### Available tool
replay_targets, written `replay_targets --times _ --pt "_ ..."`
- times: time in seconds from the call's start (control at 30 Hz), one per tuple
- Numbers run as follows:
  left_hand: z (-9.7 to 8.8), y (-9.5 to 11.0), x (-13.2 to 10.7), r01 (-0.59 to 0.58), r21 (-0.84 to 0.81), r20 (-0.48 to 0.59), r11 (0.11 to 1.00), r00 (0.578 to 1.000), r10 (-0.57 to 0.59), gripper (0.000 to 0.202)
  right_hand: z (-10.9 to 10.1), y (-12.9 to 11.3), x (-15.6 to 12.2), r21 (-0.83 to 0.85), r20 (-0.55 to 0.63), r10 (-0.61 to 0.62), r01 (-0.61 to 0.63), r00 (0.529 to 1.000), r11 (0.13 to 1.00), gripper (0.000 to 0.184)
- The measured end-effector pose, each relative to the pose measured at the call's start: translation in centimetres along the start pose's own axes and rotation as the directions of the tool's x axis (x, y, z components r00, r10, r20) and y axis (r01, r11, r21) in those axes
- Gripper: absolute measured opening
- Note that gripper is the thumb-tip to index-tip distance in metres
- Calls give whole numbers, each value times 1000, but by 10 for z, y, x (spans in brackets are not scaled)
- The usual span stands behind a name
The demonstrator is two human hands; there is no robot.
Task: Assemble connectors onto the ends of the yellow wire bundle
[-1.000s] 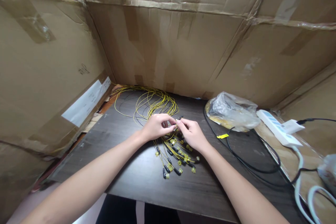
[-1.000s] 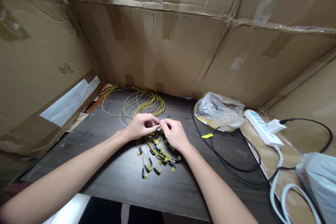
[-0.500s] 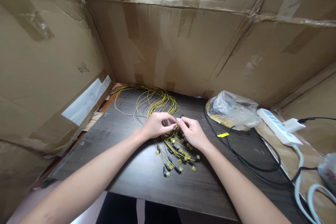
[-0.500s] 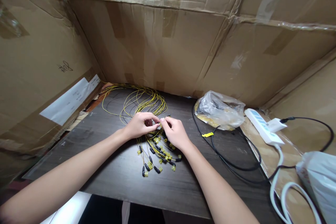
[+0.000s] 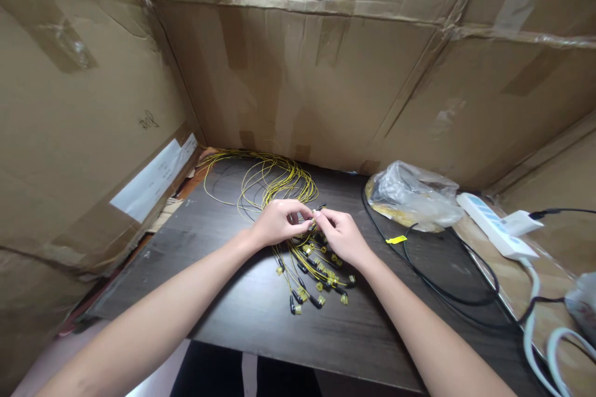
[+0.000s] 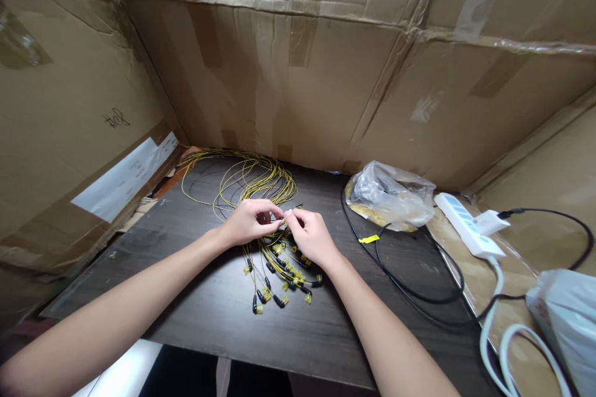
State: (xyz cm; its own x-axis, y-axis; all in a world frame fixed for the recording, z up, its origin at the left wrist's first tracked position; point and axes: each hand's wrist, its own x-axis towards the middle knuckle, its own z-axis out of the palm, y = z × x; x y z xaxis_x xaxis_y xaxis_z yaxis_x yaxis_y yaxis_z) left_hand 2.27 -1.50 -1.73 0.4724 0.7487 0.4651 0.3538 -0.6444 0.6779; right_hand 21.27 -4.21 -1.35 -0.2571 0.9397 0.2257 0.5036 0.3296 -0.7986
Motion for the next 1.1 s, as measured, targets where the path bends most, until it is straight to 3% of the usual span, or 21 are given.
replay_targets --times 0.2,0.43,0.7,0.9,1.1 --pt "0 -1 0 11 -4 1 1000 1000 -11 12 0 1 -1 67 -12 13 -12 1000 998 23" --pt "1 -2 0 -12 -5 -3 1000 1000 12 14 0 0 0 23 -9 -3 4 1000 1000 43" --pt "0 2 0 27 -27 -8 999 1000 -28 13 -1 0 0 88 -24 11 -9 1000 996 22" --pt "1 -2 0 -1 -24 6 1000 1000 1 13 0 2 0 35 -18 -3 4 1000 999 41" --pt "0 1 0 12 -31 -13 999 1000 -13 12 0 1 -1 55 -11 22 -21 1000 998 39"
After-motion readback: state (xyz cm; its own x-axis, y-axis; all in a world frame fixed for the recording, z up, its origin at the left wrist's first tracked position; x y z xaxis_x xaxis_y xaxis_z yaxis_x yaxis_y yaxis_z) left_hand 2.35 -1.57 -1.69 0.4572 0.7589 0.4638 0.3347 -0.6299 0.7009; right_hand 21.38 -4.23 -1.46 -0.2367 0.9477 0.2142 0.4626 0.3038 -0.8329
